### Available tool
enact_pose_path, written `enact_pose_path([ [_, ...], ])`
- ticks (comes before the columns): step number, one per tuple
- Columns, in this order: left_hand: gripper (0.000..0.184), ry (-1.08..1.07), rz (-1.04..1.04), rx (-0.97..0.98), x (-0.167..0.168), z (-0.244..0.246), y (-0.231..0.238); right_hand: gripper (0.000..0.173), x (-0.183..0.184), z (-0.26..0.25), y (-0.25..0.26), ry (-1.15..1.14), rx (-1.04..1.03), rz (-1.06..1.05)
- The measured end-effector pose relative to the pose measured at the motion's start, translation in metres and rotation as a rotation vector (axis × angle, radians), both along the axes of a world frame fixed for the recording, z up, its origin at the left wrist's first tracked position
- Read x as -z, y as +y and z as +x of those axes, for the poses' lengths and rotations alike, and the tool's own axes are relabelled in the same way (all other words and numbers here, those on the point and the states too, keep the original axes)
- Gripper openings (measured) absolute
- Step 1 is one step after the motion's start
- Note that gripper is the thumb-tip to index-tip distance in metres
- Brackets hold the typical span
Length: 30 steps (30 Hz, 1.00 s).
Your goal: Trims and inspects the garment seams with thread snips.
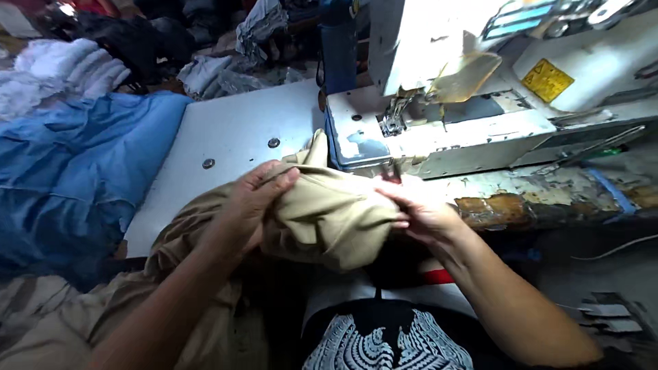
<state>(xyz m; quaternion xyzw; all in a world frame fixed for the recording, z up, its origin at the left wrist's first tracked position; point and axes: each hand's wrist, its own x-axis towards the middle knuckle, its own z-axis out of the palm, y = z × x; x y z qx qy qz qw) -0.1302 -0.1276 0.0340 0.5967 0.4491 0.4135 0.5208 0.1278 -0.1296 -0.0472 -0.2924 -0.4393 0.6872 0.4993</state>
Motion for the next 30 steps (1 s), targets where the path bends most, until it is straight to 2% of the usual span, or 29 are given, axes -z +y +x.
enact_pose_path([
  [2,0.017,0.21,0.084,-0.041,0.019,-0.019,-0.001,0.019,0.012,0.013,-0.002,-0.178,0.186,0.123],
  [4,0.02,0.424,0.104,-0.041,0.049,-0.028,-0.003,0.011,0.033,0.019,-0.001,-0.563,0.333,0.337],
  [5,0.019,0.478,0.103,-0.043,0.063,-0.03,-0.003,0.011,0.045,0.019,0.0,-0.722,0.369,0.437],
  [7,0.009,0.493,0.144,-0.065,0.081,-0.033,0.0,0.016,0.059,0.016,0.003,-0.883,0.421,0.572],
  [8,0.01,0.496,0.183,-0.081,0.083,-0.033,0.001,0.017,0.06,0.015,0.001,-0.906,0.45,0.592],
  [11,0.039,0.661,0.484,-0.087,0.066,-0.033,-0.006,0.034,0.042,0.018,-0.015,-0.903,0.57,0.628],
  [13,0.029,0.713,0.74,-0.057,0.044,-0.024,-0.02,0.032,0.024,0.016,-0.031,-0.877,0.623,0.74],
  [15,0.017,0.718,0.87,0.021,0.033,-0.007,-0.033,0.024,0.015,0.002,-0.043,-0.798,0.582,0.851],
  [18,0.02,0.853,0.897,0.124,0.054,0.002,-0.018,0.022,0.025,-0.031,-0.039,-0.852,0.461,0.907],
  [21,0.02,0.977,0.832,0.093,0.078,-0.012,0.007,0.019,0.05,-0.053,-0.026,-1.09,0.397,0.859],
  [24,0.022,1.016,0.796,0.095,0.086,-0.022,0.01,0.027,0.06,-0.056,-0.03,-1.217,0.39,0.855],
  [30,0.019,1.043,0.778,0.156,0.088,-0.02,0.019,0.028,0.068,-0.052,-0.034,-1.236,0.446,0.966],
])
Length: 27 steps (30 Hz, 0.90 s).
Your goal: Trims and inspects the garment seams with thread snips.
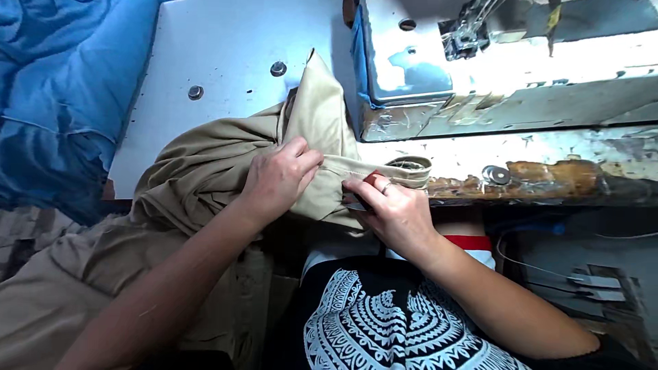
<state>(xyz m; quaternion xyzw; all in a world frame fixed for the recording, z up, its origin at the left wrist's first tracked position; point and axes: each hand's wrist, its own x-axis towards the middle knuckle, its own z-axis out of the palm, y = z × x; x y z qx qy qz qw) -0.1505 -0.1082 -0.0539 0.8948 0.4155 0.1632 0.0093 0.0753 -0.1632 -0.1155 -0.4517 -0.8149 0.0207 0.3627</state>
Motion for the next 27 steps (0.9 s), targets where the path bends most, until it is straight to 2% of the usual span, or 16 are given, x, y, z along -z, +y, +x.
enact_pose_path([
  [3,0.018,-0.056,-0.052,0.051,-0.002,-0.008,0.003,0.029,0.003,0.004,-0.001,0.005,-0.019,0.02],
  [6,0.014,-0.138,-0.121,0.05,-0.014,-0.022,-0.004,0.034,0.0,0.012,-0.001,0.027,-0.08,-0.078],
  [8,0.014,-0.167,-0.085,0.068,-0.019,-0.023,-0.008,0.037,-0.001,0.016,0.001,0.038,-0.125,-0.108],
  [12,0.026,0.007,0.057,0.206,-0.021,-0.006,0.0,0.035,0.001,0.016,0.001,0.02,-0.126,-0.075],
  [15,0.02,0.104,0.095,0.26,-0.009,0.0,0.017,0.036,0.003,0.013,0.0,0.007,-0.093,-0.039],
  [18,0.019,0.067,0.057,0.272,-0.01,-0.006,0.023,0.038,0.003,0.012,-0.002,0.01,-0.079,-0.027],
  [21,0.018,-0.06,-0.007,0.226,-0.017,-0.021,0.017,0.036,0.0,0.016,-0.002,0.014,-0.102,-0.094],
  [22,0.017,-0.094,-0.004,0.209,-0.019,-0.025,0.014,0.038,-0.002,0.019,-0.002,0.02,-0.116,-0.129],
  [25,0.017,-0.118,0.01,0.204,-0.025,-0.025,0.007,0.057,-0.008,0.023,-0.001,0.04,-0.152,-0.208],
  [27,0.02,-0.071,0.024,0.23,-0.026,-0.02,0.006,0.06,-0.01,0.024,-0.001,0.036,-0.154,-0.226],
])
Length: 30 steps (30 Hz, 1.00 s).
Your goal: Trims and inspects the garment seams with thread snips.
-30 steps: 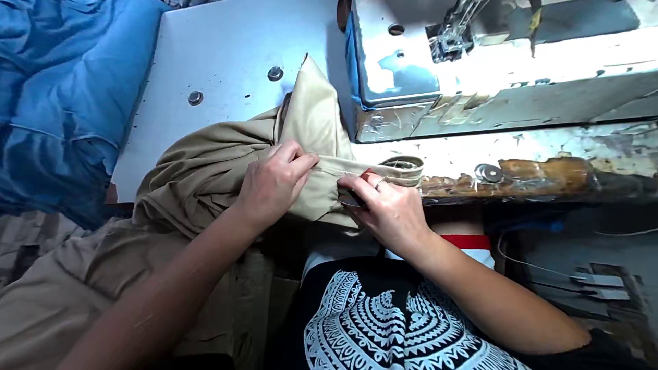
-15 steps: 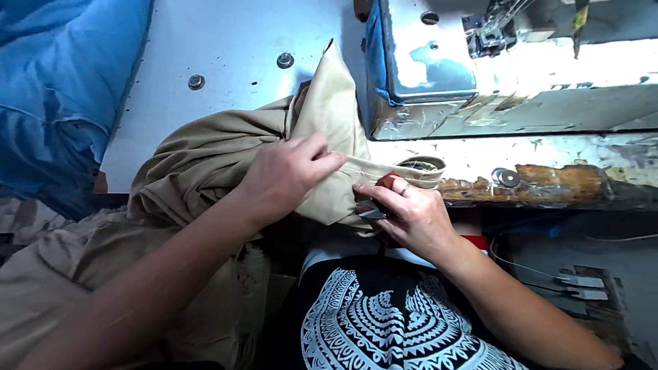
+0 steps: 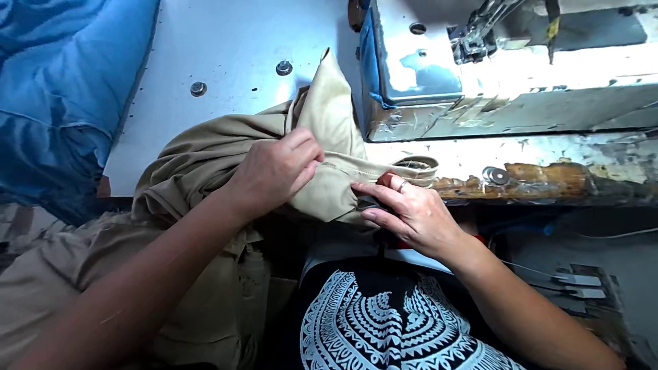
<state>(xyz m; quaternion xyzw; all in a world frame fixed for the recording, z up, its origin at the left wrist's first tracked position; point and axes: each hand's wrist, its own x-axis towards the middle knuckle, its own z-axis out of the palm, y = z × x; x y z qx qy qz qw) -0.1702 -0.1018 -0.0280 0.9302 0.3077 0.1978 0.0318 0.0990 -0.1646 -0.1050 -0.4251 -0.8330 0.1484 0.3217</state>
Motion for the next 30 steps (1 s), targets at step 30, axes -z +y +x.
enact_pose_path([
  [30,0.049,-0.075,-0.552,0.383,-0.045,-0.007,-0.053,0.028,-0.029,-0.024,0.006,0.12,0.223,0.121],
])
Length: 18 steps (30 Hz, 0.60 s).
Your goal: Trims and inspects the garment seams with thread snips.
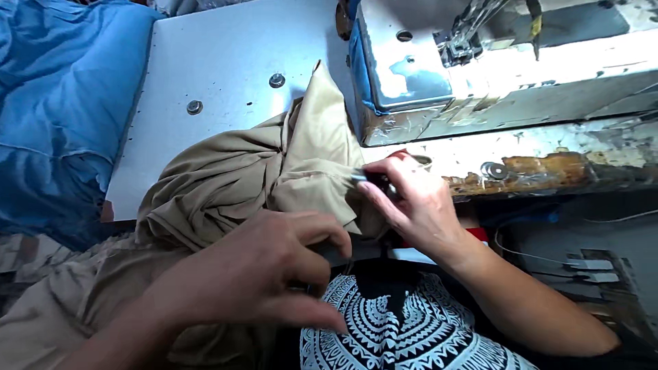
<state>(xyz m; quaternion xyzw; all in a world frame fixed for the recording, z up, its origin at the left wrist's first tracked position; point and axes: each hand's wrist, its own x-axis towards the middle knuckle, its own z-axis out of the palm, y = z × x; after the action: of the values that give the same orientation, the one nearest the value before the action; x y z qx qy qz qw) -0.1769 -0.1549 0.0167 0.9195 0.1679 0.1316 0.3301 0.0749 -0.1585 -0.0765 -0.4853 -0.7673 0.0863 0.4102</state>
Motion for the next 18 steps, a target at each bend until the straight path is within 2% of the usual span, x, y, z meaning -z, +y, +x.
enact_pose_path([
  [2,0.048,-0.032,-0.035,-0.073,0.001,0.0,0.004,0.042,0.006,0.016,-0.013,0.057,0.031,-0.074],
  [4,0.033,-0.085,0.102,-0.293,0.009,0.004,0.019,0.052,0.013,0.025,-0.021,0.056,0.099,-0.09],
  [6,0.026,-0.064,0.228,-0.476,0.02,0.013,0.039,0.049,0.017,0.031,-0.021,-0.016,0.184,-0.089],
  [8,0.029,0.061,0.257,-0.55,0.03,0.022,0.05,0.044,0.017,0.037,-0.016,-0.118,0.231,-0.155],
  [10,0.033,0.202,0.214,-0.537,0.035,0.032,0.052,0.028,0.019,0.042,-0.01,-0.144,0.225,-0.185],
  [12,0.024,0.23,0.215,-0.533,0.036,0.04,0.046,0.018,0.022,0.047,-0.006,-0.106,0.211,-0.127],
  [15,0.016,0.146,0.126,-0.567,0.027,0.047,0.036,0.019,0.018,0.057,-0.002,0.02,0.234,-0.01],
  [18,0.007,0.057,-0.161,-0.612,0.021,0.056,0.031,0.02,0.012,0.064,0.011,0.112,0.275,0.03],
])
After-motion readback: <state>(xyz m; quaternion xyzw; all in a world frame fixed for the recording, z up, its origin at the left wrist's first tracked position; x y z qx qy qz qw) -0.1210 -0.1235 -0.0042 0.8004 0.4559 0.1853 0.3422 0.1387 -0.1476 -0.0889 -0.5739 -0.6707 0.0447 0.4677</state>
